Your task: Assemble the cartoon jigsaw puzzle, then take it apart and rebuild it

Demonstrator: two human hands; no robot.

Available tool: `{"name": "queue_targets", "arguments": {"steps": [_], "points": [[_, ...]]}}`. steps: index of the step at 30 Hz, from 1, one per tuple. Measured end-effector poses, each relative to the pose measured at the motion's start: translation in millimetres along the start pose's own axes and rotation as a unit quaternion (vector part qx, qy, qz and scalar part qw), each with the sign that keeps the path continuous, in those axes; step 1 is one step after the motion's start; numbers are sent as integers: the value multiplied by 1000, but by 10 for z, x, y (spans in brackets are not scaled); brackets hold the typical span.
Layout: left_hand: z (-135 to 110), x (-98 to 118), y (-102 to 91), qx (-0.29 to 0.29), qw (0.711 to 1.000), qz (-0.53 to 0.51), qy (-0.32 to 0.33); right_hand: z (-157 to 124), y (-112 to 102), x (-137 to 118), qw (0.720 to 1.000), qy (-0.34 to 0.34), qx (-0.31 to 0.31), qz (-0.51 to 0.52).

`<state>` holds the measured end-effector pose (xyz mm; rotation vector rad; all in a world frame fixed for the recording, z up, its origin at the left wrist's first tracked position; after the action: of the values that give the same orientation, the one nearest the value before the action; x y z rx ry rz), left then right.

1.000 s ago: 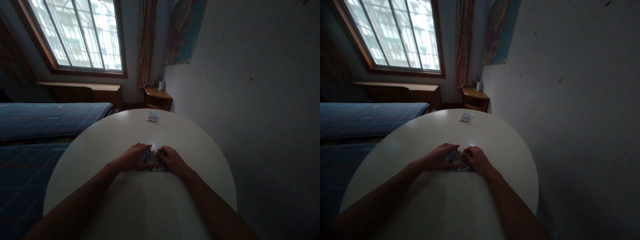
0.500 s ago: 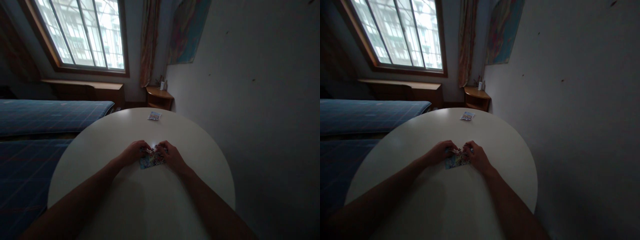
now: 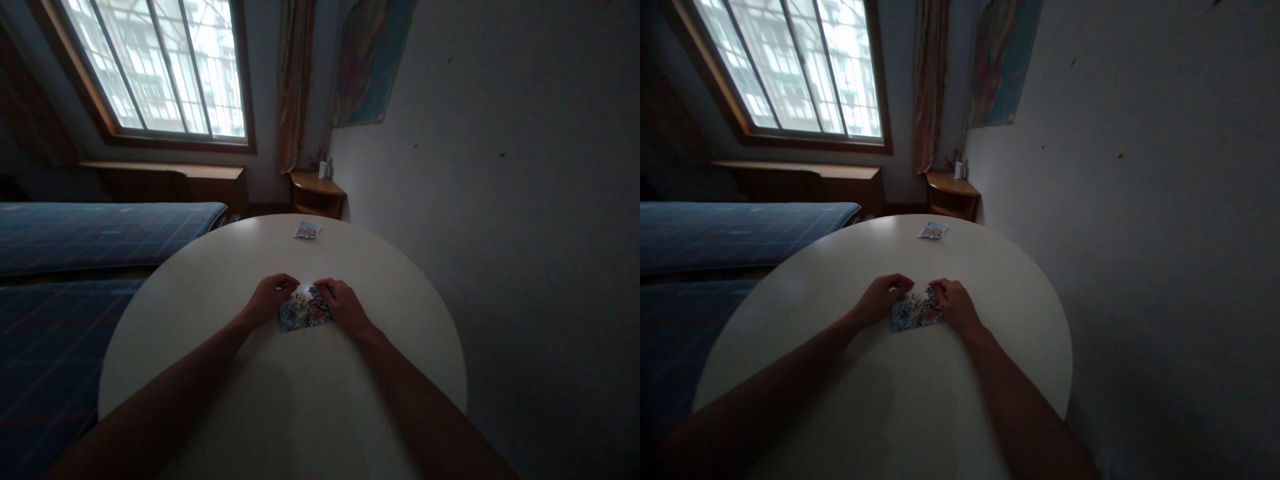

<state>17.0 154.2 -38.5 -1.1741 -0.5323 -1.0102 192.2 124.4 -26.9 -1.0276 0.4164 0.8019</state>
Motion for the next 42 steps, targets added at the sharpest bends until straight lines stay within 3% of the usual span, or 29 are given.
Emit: {"name": "queue_targets", "arguments": {"steps": [4, 7, 9, 12, 14, 20, 24, 32, 36, 42], "points": [[-14, 34, 32, 1, 1000, 15, 6, 18, 42, 12, 1000, -25, -6, -9], [-85, 110, 47, -15, 999, 30, 41, -25, 93, 104, 996, -18, -35, -78], [-174, 151, 76, -56, 994, 56, 76, -89, 137, 157, 990, -16, -76, -116], [-342, 123, 165, -164, 965, 163, 124, -192, 174, 136, 981, -43, -144, -119], [-395, 113, 154, -186, 954, 184, 147, -224, 155, 91, 977, -59, -171, -113], [-342, 173, 114, -170, 954, 174, 177, -150, 49, 4, 976, -75, -148, -144], [-299, 201, 142, -174, 956, 156, 175, -75, 79, 35, 973, -50, -152, -167], [-258, 210, 180, -166, 964, 72, 193, 78, 220, 95, 947, 34, -234, -218], [-248, 206, 175, -153, 969, 57, 186, 27, 141, 68, 963, 58, -183, -191], [-244, 195, 185, -159, 975, 37, 153, -38, 32, 28, 988, 11, -142, -65]]}}
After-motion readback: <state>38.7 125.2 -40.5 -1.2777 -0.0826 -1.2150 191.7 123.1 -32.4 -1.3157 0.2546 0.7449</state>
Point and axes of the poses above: each hand's wrist, its own z-axis towards the middle knuckle, its own y-axis out of the palm, x = y × z, the point moved 8 cm from there along z, towards the middle knuckle, and after that the axes turned 9 degrees about x, right-handed, at the moved point
